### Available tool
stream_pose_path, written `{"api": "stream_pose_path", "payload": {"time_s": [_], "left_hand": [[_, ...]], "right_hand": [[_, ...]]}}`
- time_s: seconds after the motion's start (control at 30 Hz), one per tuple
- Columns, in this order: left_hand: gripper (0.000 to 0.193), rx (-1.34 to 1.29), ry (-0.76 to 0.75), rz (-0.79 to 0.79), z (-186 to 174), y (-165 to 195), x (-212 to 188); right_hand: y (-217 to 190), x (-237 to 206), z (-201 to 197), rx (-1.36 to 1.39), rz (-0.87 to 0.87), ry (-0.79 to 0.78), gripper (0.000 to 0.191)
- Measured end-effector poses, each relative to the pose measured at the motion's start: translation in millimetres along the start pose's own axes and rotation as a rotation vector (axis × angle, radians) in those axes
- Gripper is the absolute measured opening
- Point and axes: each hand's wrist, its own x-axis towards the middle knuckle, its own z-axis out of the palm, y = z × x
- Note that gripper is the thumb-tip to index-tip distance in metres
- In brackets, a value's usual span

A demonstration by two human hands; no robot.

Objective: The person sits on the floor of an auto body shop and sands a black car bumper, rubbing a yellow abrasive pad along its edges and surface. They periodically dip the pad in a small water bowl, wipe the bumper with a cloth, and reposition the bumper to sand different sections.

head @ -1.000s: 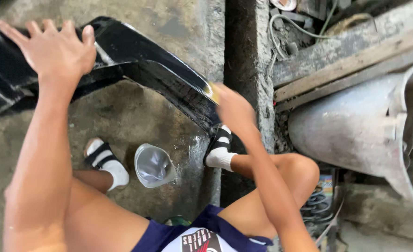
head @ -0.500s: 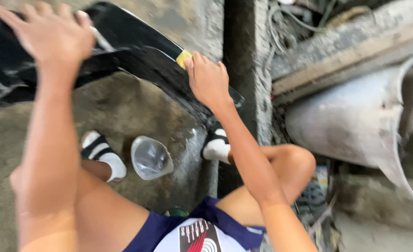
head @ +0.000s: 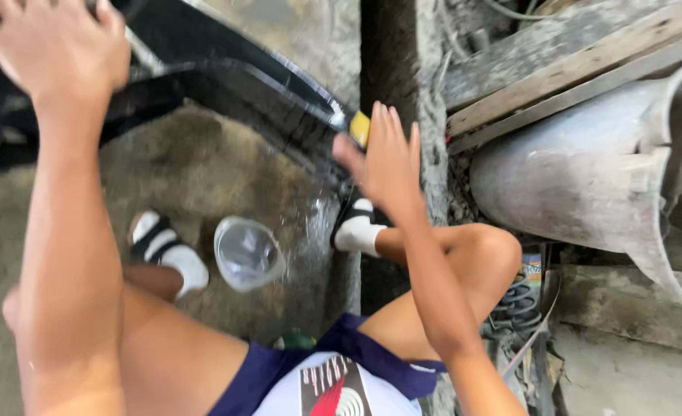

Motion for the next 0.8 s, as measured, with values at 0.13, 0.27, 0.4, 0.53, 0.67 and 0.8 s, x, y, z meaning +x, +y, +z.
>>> {"api": "stream_pose_path", "payload": {"time_s": [0.13,0.27,0.4,0.53,0.67,0.8], "left_hand": [[0.051,0.158,0.149,-0.008,1.0,3.9,-3.3],[0.053,-0.171,-0.280,-0.206,-9.6,6.8,-5.7],[0.054,-0.046,-0.081,-0.077,-14.8,5.1,0.5],[0.053,0.025,-0.040,-0.053,-10.6,3.2,-0.8],[0.051,-0.152,-0.086,-0.094,-5.2,5.6,-5.0],[0.048,-0.054,0.024,-0.034,-3.9,7.4,-1.6]], "right_hand": [[10.4,-20.2,1.2,-0.137,-0.040,0.064,0.116],[6.0,-26.3,1.4,0.083,0.146,-0.089,0.099],[-3.0,-33.7,-0.2,0.056,0.107,0.018,0.104],[-0.5,-35.8,2.1,-0.016,0.014,0.065,0.110],[4.2,-29.6,8.6,0.082,0.151,0.009,0.106],[5.3,-36.4,14.9,-0.026,0.039,0.144,0.112]]}}
